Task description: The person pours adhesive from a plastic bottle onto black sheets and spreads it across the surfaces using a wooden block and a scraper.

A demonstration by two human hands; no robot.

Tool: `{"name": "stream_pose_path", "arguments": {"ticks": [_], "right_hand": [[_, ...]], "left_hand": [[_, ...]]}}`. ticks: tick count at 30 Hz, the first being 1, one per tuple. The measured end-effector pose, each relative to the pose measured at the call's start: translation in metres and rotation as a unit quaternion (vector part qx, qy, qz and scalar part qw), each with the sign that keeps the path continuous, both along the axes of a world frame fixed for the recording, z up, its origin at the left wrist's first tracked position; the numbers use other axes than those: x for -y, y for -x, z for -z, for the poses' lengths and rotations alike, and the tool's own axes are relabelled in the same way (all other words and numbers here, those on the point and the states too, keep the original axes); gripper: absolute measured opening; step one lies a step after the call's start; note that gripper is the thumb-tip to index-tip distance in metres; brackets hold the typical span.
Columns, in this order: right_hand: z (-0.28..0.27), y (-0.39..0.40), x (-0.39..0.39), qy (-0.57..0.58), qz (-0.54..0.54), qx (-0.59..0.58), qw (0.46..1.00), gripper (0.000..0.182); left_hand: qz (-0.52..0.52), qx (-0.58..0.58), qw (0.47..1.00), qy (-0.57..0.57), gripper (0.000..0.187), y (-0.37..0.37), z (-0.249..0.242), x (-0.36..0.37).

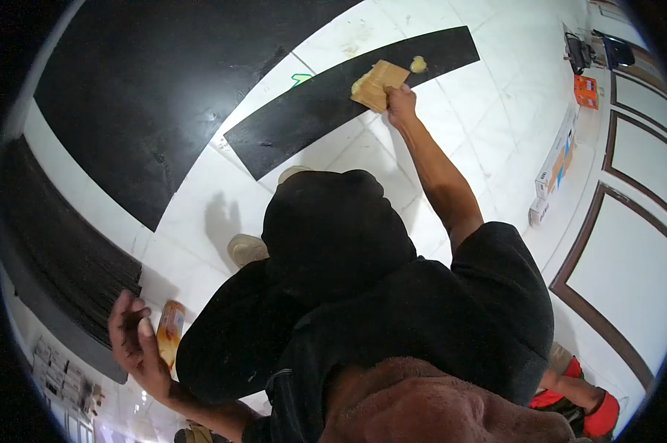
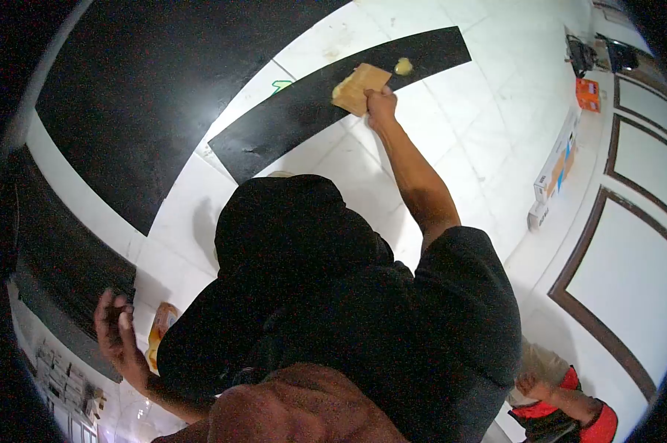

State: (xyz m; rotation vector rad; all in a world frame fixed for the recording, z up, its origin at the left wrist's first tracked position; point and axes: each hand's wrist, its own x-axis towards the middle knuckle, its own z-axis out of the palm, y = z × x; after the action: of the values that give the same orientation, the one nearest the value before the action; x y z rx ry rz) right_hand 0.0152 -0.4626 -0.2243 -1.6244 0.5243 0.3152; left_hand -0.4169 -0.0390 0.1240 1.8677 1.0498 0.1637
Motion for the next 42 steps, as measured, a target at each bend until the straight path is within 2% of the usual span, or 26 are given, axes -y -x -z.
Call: {"name": "stream_pose_path", "arguments": {"ticks": [1, 2, 3, 4, 5, 8, 9, 10, 12, 16, 18, 19, 20, 22, 26, 28, 31, 33, 35, 37, 40, 42], "right_hand": [[0.003, -0.004, 0.007, 0.154, -0.052, 0.062, 0.985, 0.025], [0.007, -0.005, 0.012, 0.156, -0.051, 0.061, 0.985, 0.025], [-0.001, -0.009, 0.009, 0.289, -0.113, 0.148, 0.939, 0.029], [-0.013, -0.013, 0.004, 0.414, -0.173, 0.232, 0.863, 0.033], [-0.023, -0.017, -0.003, 0.416, -0.175, 0.230, 0.862, 0.033], [-0.052, -0.031, -0.043, 0.508, -0.328, 0.186, 0.774, 0.031], [-0.052, -0.034, -0.051, 0.542, -0.348, 0.146, 0.750, 0.026], [-0.054, -0.035, -0.052, 0.542, -0.348, 0.146, 0.751, 0.026], [-0.062, -0.036, -0.052, 0.606, -0.419, 0.172, 0.654, 0.029], [-0.069, -0.043, -0.020, 0.614, -0.370, 0.248, 0.652, 0.029], [-0.079, -0.042, -0.005, 0.601, -0.317, 0.279, 0.678, 0.029], [-0.079, -0.040, 0.002, 0.580, -0.281, 0.330, 0.690, 0.028], [-0.083, -0.040, 0.008, 0.580, -0.281, 0.328, 0.691, 0.028], [-0.092, -0.030, 0.011, 0.504, -0.226, 0.403, 0.730, 0.027], [-0.095, -0.002, 0.008, 0.448, -0.232, 0.456, 0.733, 0.026], [-0.080, 0.022, 0.001, 0.436, -0.302, 0.475, 0.702, 0.027], [-0.054, 0.063, -0.023, 0.464, -0.371, 0.443, 0.672, 0.029], [-0.046, 0.088, -0.039, 0.438, -0.431, 0.394, 0.683, 0.025], [-0.040, 0.106, -0.055, 0.432, -0.464, 0.362, 0.684, 0.023], [-0.051, 0.114, -0.077, 0.371, -0.484, 0.329, 0.721, 0.023], [-0.084, 0.091, -0.106, 0.325, -0.511, 0.346, 0.716, 0.027], [-0.097, 0.080, -0.118, 0.306, -0.534, 0.317, 0.721, 0.032]], "left_hand": [[0.029, -0.024, 0.999, 0.009, 0.038, -0.006, 0.002, 0.006], [0.037, -0.037, 0.998, 0.022, 0.036, -0.008, 0.007, 0.010], [0.036, -0.038, 0.998, 0.024, 0.036, -0.008, 0.007, 0.008], [0.087, -0.068, 0.993, 0.041, 0.035, -0.007, 0.009, 0.005], [0.138, -0.098, 0.984, 0.059, 0.033, -0.007, 0.009, 0.004], [0.118, -0.122, 0.985, 0.008, 0.034, -0.011, 0.011, 0.004], [0.118, -0.123, 0.985, 0.008, 0.034, -0.012, 0.010, 0.004], [0.124, -0.145, 0.982, -0.001, 0.035, -0.017, 0.007, 0.006], [0.131, -0.169, 0.977, -0.012, 0.036, -0.019, 0.005, 0.006], [0.138, -0.167, 0.976, -0.034, 0.037, -0.016, 0.010, 0.009], [0.138, -0.166, 0.975, -0.047, 0.037, -0.016, 0.014, 0.009], [0.137, -0.170, 0.974, -0.055, 0.037, -0.016, 0.015, 0.009], [0.136, -0.176, 0.973, -0.063, 0.037, -0.020, 0.011, 0.010], [0.151, -0.179, 0.969, -0.073, 0.037, -0.023, 0.010, 0.010], [0.183, -0.183, 0.961, -0.097, 0.036, -0.026, 0.009, 0.008], [0.184, -0.182, 0.961, -0.097, 0.036, -0.026, 0.007, 0.008], [0.187, -0.179, 0.960, -0.103, 0.037, -0.023, 0.005, 0.009], [0.182, -0.185, 0.959, -0.111, 0.038, -0.018, 0.003, 0.013], [0.134, -0.180, 0.970, -0.096, 0.038, -0.017, 0.000, 0.018], [0.124, -0.187, 0.971, -0.085, 0.038, -0.017, -0.003, 0.017], [0.110, -0.186, 0.973, -0.079, 0.038, -0.019, -0.005, 0.019], [0.123, -0.197, 0.970, -0.074, 0.037, -0.019, -0.005, 0.018]]}}
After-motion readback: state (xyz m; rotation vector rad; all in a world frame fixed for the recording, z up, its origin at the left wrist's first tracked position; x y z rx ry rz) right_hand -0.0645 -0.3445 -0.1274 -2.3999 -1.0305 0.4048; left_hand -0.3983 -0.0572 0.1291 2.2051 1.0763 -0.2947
